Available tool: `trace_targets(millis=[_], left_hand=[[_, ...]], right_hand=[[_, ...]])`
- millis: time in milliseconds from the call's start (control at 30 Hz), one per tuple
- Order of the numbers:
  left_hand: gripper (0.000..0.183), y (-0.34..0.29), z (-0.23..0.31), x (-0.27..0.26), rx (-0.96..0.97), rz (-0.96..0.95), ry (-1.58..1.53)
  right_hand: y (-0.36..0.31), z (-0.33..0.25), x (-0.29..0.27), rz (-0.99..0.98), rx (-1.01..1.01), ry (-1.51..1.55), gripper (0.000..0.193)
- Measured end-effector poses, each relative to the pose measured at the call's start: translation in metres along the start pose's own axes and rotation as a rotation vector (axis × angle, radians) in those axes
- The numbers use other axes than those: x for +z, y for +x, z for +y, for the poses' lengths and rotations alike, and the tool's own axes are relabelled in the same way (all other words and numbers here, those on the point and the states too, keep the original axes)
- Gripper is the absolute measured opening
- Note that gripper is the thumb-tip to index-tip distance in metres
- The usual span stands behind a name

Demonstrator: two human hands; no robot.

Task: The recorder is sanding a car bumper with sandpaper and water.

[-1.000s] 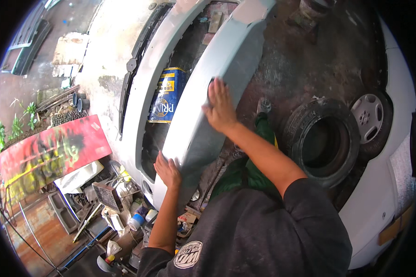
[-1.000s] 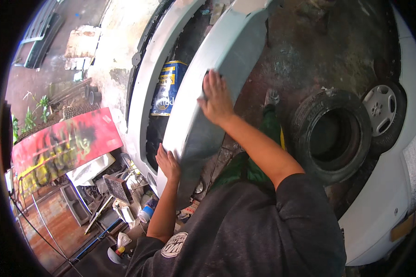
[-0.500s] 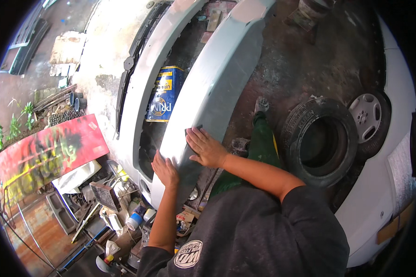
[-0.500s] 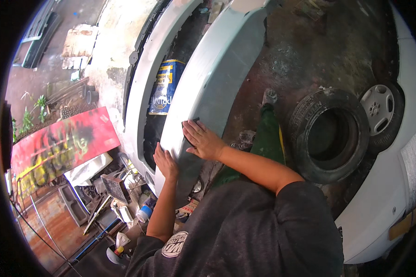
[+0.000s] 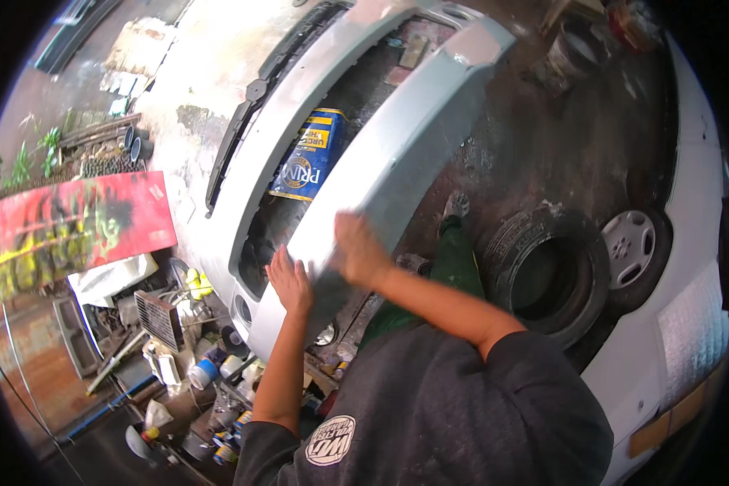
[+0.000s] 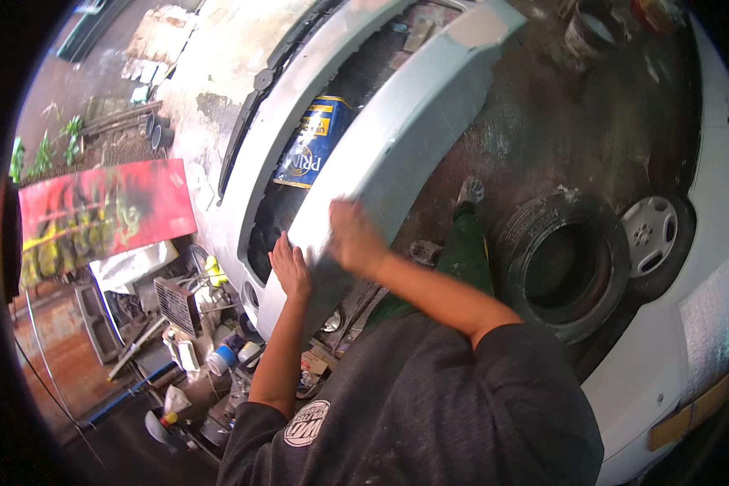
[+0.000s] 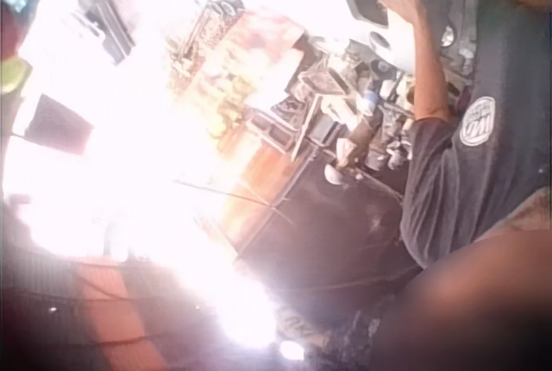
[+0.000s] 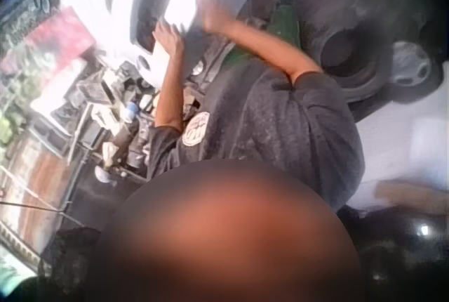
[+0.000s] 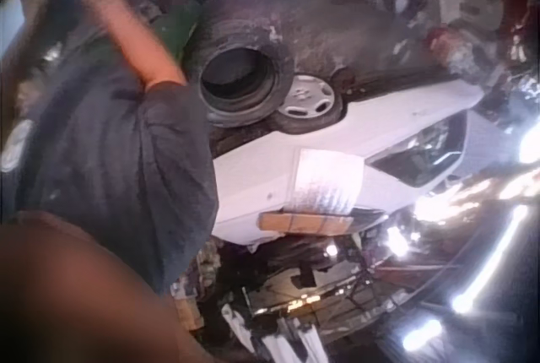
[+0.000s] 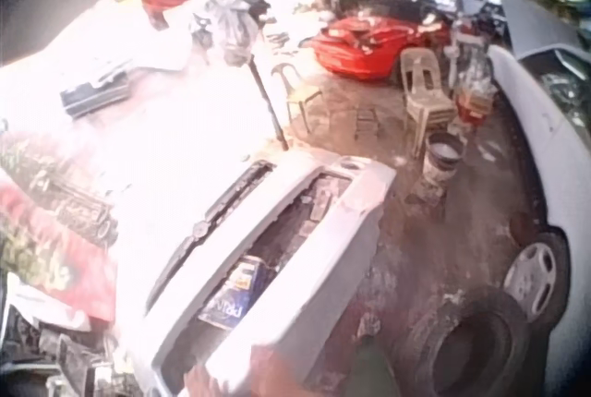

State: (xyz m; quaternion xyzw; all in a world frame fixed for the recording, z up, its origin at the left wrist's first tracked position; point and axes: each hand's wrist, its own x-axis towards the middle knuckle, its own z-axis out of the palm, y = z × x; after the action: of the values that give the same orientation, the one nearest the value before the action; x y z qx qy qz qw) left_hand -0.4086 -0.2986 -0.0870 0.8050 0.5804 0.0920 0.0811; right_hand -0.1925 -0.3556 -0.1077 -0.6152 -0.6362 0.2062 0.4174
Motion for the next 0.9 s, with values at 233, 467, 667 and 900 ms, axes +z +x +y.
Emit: trace_targets(millis=[233,467,667,900], left_hand=[[0.053,-0.031,0.010,-0.017,-0.153,0.185,-0.586],[0.054,-0.093,0.120,-0.044,-0.468,-0.209,-1.830],[0.053,-0.085,0.108,-0.063,-0.954,0.472,-1.445],[0.075,-0.034,0.109,0.015,-0.667,0.275,-0.052]], right_hand=[[-0.011,-0.047,-0.028,-0.714,-0.297,0.298,0.058],[0.018,-0.043,-0.104,-0.968,1.063,1.188,0.041],[0.098,0.039,-0.148,-0.801,0.233,0.414,0.040],[0.178,0.140,-0.135,-0.408,-0.378,-0.272,0.044]])
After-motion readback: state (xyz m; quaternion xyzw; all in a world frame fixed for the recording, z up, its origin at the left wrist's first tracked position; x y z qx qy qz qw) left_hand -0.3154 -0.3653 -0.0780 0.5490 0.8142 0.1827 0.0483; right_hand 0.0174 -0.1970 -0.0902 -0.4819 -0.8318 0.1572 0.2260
